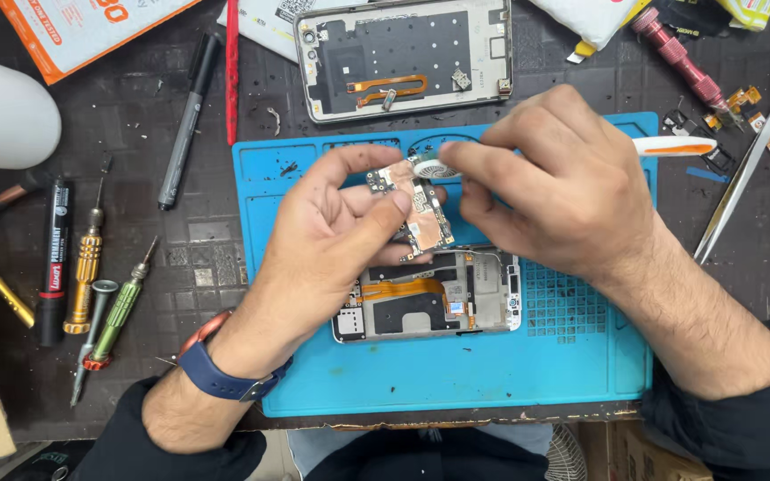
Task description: The person repairs a disassembled smartphone on a blue silicone mat. They unscrew components with a red precision screwdriver, pry at the phone frame with a black spudger, lift out the motherboard, and scrub the board with a toothbrush.
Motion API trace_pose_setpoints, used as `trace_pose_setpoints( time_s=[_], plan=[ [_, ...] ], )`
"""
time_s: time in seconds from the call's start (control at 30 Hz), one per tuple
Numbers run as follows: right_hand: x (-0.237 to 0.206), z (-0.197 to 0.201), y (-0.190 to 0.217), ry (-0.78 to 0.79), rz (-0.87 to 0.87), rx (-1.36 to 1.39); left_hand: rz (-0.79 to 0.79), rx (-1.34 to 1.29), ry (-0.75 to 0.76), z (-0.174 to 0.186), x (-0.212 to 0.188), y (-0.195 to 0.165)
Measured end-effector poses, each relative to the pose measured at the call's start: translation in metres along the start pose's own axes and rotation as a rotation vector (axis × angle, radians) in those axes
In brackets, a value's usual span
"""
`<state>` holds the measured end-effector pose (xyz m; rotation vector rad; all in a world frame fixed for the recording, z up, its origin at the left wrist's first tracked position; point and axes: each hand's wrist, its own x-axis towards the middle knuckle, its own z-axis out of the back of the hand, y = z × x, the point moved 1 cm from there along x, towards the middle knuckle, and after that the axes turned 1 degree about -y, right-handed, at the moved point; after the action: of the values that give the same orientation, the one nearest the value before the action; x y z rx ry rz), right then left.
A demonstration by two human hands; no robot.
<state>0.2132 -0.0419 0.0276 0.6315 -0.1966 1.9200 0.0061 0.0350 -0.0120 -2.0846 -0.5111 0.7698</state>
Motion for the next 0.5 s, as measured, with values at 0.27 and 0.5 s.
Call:
trace_pose_setpoints(
  time_s=[0.27,0.5],
  plan=[
    [0.0026,0.0018,0.0016,0.016,0.007,-0.069,0.028,0.058,-0.023,-0.0003,-0.0023,-0.0025],
    [0.0064,0.0041,0.0032,0.034,0.012,-0.103,0.018,0.04,-0.024,0.0012,0.0006,0.0013]
  ],
)
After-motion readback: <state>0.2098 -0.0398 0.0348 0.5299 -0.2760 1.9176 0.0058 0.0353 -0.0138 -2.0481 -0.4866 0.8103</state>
